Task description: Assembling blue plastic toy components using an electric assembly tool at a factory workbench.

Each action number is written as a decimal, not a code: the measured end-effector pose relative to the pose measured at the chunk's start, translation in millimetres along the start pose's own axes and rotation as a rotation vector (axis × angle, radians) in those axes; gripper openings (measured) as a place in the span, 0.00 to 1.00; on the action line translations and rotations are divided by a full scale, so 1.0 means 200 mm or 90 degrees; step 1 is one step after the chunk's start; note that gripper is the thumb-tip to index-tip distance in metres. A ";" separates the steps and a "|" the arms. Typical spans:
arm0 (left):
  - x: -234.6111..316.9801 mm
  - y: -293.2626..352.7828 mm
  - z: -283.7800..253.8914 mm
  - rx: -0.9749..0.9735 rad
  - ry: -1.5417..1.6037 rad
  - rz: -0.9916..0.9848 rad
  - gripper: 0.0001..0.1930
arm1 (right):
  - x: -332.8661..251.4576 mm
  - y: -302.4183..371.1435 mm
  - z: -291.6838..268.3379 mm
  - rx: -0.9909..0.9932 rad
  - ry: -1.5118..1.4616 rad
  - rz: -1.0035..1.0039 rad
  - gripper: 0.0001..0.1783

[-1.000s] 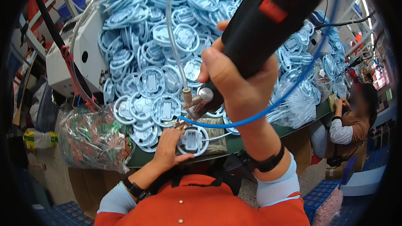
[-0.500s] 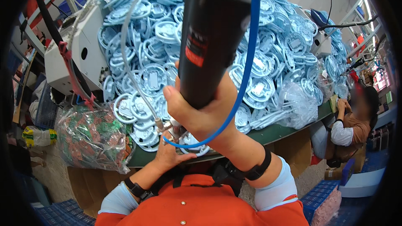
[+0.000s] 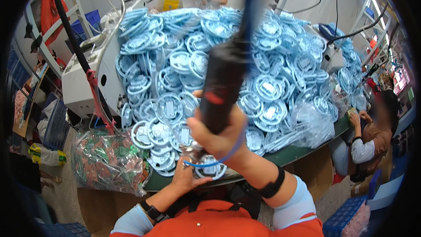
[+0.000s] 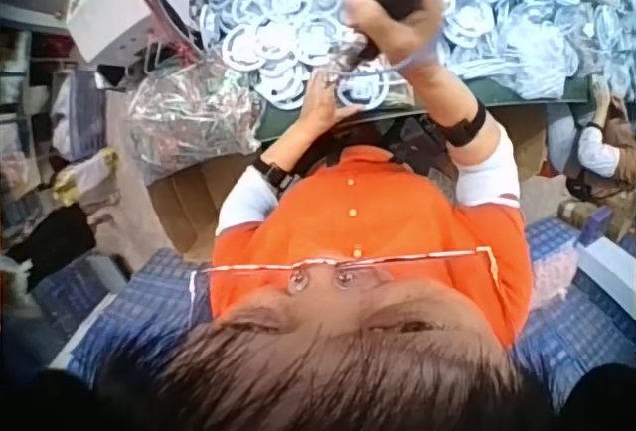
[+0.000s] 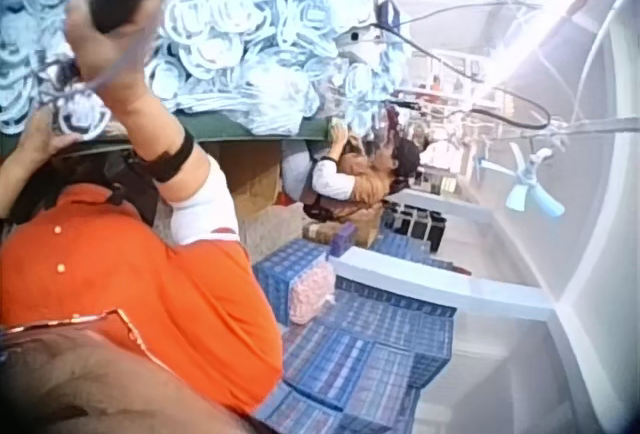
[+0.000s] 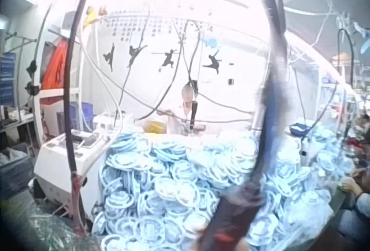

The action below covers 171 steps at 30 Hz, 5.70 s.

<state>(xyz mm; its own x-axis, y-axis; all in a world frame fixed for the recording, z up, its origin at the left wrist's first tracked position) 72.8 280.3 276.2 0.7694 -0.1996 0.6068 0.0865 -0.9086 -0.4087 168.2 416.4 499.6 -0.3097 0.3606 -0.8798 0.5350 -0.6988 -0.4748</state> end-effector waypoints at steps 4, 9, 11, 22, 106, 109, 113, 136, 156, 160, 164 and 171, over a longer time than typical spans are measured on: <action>0.07 -0.04 -0.04 0.032 -0.004 0.013 0.58 | -0.24 -0.03 -0.14 0.112 -0.103 -0.038 0.23; 0.16 -0.05 -0.05 0.002 -0.043 0.049 0.50 | -0.30 0.08 -0.23 0.096 -0.048 0.003 0.22; 0.16 -0.06 -0.05 -0.043 -0.072 0.044 0.47 | -0.27 0.09 -0.23 0.109 -0.079 0.024 0.22; 0.11 -0.17 -0.06 -0.050 -0.060 0.056 0.47 | -0.15 0.07 -0.13 0.065 -0.048 0.044 0.25; 0.29 -0.19 -0.04 -0.223 -0.234 0.079 0.35 | -0.18 0.02 -0.31 0.111 0.050 -0.044 0.21; 0.29 -0.19 -0.03 -0.229 -0.216 0.082 0.30 | -0.11 0.02 -0.31 0.113 0.013 -0.028 0.21; 0.30 -0.17 -0.02 -0.224 -0.204 0.086 0.29 | -0.06 0.03 -0.30 0.104 0.012 -0.017 0.21; 0.23 -0.08 -0.22 -0.120 -0.067 0.119 0.35 | -0.18 -0.02 -0.31 0.120 0.054 -0.054 0.22; 0.16 -0.15 -0.26 -0.078 -0.053 -0.034 0.42 | -0.12 -0.07 -0.15 0.054 0.029 -0.052 0.23; 0.16 -0.21 -0.23 -0.200 -0.067 -0.090 0.38 | 0.01 -0.09 -0.23 0.146 0.109 -0.030 0.24; 0.18 -0.21 -0.37 -0.140 -0.133 -0.097 0.37 | 0.07 -0.09 -0.38 0.107 0.202 0.016 0.30; 0.06 0.01 -0.44 0.100 -0.080 -0.078 0.39 | 0.15 0.25 -0.68 0.256 0.224 0.016 0.16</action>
<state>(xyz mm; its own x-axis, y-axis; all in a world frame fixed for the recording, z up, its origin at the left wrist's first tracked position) 26.7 243.8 341.5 0.8189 -0.0355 0.5728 0.2736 -0.8532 -0.4441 293.0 476.1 446.8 0.0192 0.4781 -0.8781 0.1743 -0.8664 -0.4679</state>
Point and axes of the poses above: each hand's wrist, its own y-axis away from the middle knuckle, its own z-axis out of the palm, x = y × z, the point moved 1 cm from there along -y, towards the middle knuckle, and after that the axes turned 1 degree about -y, right-handed, at the moved point
